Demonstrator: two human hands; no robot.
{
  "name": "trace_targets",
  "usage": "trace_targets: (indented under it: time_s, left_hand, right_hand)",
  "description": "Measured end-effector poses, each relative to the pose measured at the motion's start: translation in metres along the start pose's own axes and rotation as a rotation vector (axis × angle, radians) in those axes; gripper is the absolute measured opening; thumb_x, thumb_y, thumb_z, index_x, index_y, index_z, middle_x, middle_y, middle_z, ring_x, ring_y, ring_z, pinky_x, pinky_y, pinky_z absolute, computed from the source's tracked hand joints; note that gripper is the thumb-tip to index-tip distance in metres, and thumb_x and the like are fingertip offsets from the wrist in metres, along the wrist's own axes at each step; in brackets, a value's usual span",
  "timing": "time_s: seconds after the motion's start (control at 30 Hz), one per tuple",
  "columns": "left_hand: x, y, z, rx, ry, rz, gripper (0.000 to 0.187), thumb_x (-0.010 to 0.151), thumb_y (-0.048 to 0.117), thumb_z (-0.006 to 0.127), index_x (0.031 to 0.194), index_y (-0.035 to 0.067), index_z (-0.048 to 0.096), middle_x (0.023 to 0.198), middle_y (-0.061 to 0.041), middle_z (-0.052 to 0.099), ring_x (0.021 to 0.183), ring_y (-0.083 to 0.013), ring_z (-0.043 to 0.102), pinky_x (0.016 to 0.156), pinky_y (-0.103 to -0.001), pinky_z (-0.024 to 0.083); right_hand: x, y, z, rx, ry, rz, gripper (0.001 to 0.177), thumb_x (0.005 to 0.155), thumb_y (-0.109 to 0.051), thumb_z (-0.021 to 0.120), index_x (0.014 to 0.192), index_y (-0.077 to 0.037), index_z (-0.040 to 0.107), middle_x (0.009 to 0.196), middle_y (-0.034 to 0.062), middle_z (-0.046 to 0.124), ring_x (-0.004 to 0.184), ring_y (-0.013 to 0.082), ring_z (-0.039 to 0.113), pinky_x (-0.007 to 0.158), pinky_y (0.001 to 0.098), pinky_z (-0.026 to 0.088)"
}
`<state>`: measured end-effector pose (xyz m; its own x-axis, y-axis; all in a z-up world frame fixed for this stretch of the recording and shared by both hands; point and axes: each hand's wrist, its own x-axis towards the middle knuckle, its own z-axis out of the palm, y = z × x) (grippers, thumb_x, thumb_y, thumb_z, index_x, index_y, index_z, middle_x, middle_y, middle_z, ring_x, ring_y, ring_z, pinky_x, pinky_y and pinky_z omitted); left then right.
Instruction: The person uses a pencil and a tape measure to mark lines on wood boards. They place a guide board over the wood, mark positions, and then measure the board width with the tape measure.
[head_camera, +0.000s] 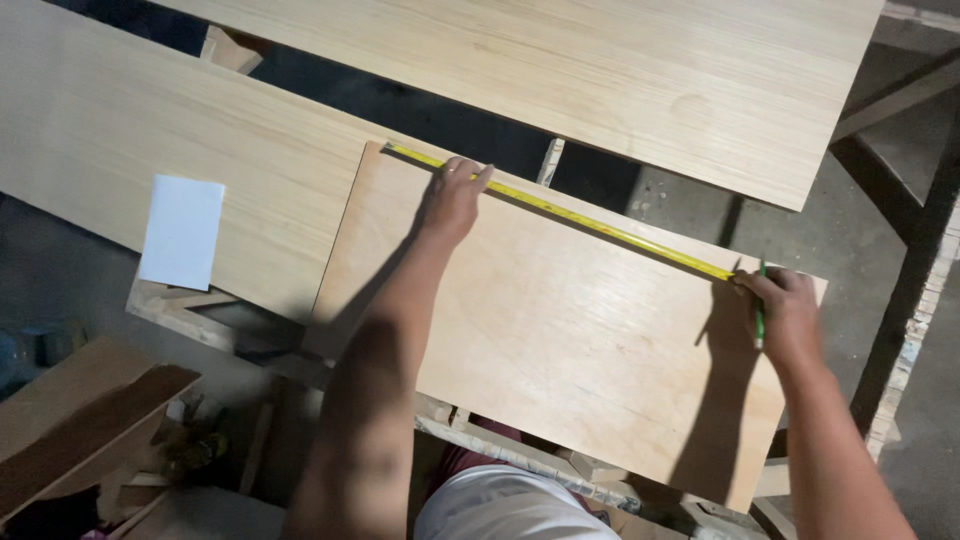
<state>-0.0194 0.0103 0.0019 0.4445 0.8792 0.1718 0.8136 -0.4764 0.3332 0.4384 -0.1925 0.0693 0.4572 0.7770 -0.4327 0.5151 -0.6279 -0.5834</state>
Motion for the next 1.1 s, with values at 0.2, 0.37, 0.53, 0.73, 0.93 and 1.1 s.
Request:
trace_targets:
  time_s: [0.2, 0.37, 0.53, 0.73, 0.93, 1.1]
  left_hand:
    - [-0.004, -0.026, -0.018, 0.085, -0.078, -0.065, 0.05, 0.1, -0.006, 0.06, 0.147, 0.006, 0.072, 0.124, -0.011, 0.069, 0.125, -0.0346, 0.054, 0.102, -0.045, 0.054]
    - [-0.01, -0.034, -0.006, 0.102, -0.121, -0.111, 0.052, 0.101, -0.004, 0.062, 0.152, 0.008, 0.068, 0.129, -0.011, 0.064, 0.133, -0.0349, 0.051, 0.109, -0.045, 0.05]
    - [-0.017, -0.025, -0.007, 0.03, -0.178, -0.243, 0.055, 0.101, -0.002, 0.067, 0.154, 0.008, 0.065, 0.136, -0.011, 0.063, 0.14, -0.0333, 0.048, 0.109, -0.042, 0.054]
    - [-0.018, -0.024, -0.01, 0.024, -0.104, -0.188, 0.05, 0.1, -0.002, 0.064, 0.149, 0.005, 0.07, 0.131, -0.012, 0.061, 0.13, -0.0334, 0.05, 0.107, -0.042, 0.053]
    - [-0.021, -0.029, 0.009, 0.074, 0.007, -0.026, 0.051, 0.095, 0.004, 0.065, 0.145, 0.003, 0.072, 0.134, -0.012, 0.056, 0.139, -0.032, 0.052, 0.123, -0.046, 0.039]
    - [-0.021, 0.081, 0.061, -0.085, 0.124, 0.032, 0.06, 0.084, -0.001, 0.069, 0.144, -0.007, 0.069, 0.144, -0.028, 0.057, 0.139, -0.048, 0.057, 0.119, -0.058, 0.042]
  right_hand:
    - [0.032, 0.04, 0.036, -0.596, 0.058, -0.618, 0.035, 0.109, -0.027, 0.072, 0.144, -0.025, 0.078, 0.133, 0.013, 0.068, 0.13, 0.0377, 0.055, 0.087, 0.0486, 0.054]
    - [0.038, 0.051, 0.039, -0.505, -0.008, -0.508, 0.035, 0.106, -0.026, 0.075, 0.141, -0.029, 0.078, 0.139, 0.0097, 0.068, 0.135, 0.0358, 0.051, 0.092, 0.048, 0.049]
    - [0.039, 0.052, 0.038, -0.551, 0.025, -0.536, 0.028, 0.109, -0.029, 0.073, 0.136, -0.025, 0.08, 0.135, 0.0099, 0.069, 0.13, 0.0352, 0.054, 0.087, 0.0466, 0.05]
    - [0.038, 0.055, 0.035, -0.539, 0.043, -0.629, 0.036, 0.107, -0.018, 0.075, 0.142, -0.021, 0.08, 0.131, 0.0154, 0.069, 0.122, 0.0397, 0.055, 0.085, 0.0475, 0.051]
    - [0.039, 0.07, 0.03, -0.636, 0.144, -0.512, 0.016, 0.108, -0.031, 0.075, 0.124, -0.036, 0.076, 0.123, 0.0049, 0.073, 0.132, 0.0306, 0.068, 0.102, 0.05, 0.067]
    - [0.032, 0.085, -0.018, -0.522, 0.23, -0.516, 0.02, 0.101, -0.025, 0.084, 0.119, -0.032, 0.08, 0.116, 0.0047, 0.075, 0.118, 0.0339, 0.073, 0.099, 0.0509, 0.063]
